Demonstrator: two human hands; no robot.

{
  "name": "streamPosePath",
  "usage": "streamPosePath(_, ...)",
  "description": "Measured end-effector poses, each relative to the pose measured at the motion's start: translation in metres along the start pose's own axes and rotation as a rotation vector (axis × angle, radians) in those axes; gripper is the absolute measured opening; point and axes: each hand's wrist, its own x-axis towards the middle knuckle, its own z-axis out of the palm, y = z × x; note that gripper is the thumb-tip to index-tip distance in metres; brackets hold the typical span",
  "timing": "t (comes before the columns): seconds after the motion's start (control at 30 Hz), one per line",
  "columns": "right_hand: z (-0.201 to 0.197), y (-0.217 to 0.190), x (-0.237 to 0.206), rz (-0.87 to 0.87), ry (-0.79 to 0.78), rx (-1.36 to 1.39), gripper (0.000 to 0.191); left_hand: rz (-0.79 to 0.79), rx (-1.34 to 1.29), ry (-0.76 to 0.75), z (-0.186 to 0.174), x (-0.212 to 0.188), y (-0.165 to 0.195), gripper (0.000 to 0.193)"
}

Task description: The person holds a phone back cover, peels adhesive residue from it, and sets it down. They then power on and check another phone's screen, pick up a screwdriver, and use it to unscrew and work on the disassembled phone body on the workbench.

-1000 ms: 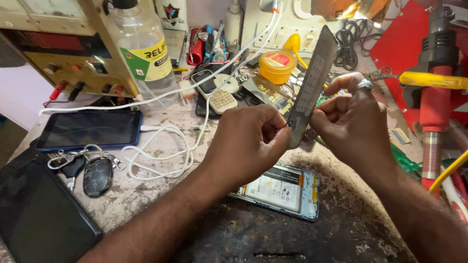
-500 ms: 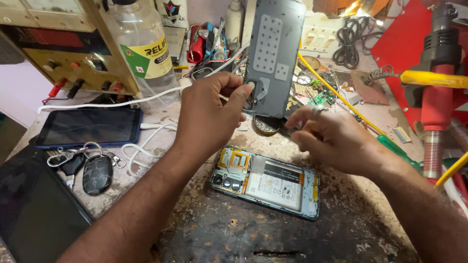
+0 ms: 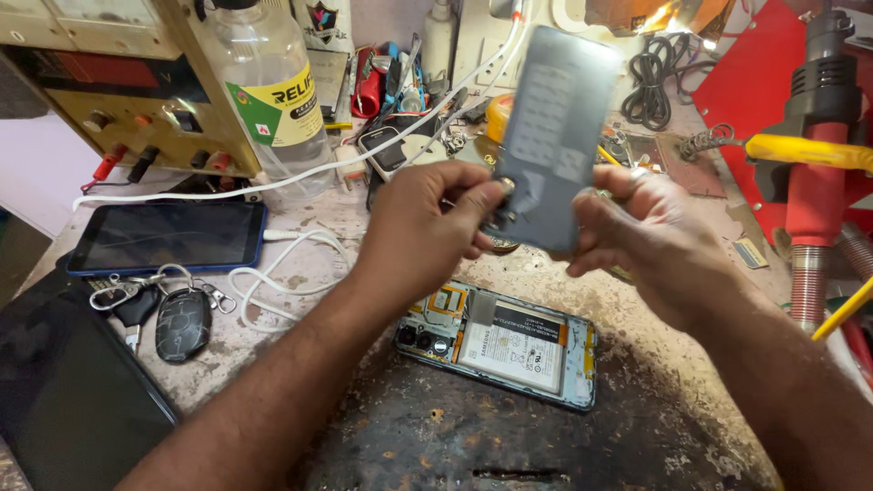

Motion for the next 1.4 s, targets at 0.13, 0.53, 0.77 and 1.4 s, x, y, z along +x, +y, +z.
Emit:
streamPosePath(0.13,0.006,0.010,-0.004,0.020,-0.044,0.088,0.029,-0.015,-0.122,-0.080,0.006,0.000,-0.009,0.025)
streamPosePath(0.53,0.013,0.006,-0.001,0.066,0.081,0.088,0.020,0.015,0.266,-0.020,0.000,-0.004,0.000,0.024)
streamPosePath(0.77,0.034,0.010,-0.008,-0.008,0.167,-0.002,0.020,0.403,0.794,0.092,0.007,-0.016,-0.003,0.015)
streamPosePath(1.4,0.018,0.010,-0.001,0.039,0.141,0.164,0.022,-0.205,0.145,-0.013,0.003,-0.003,0.005,0.023)
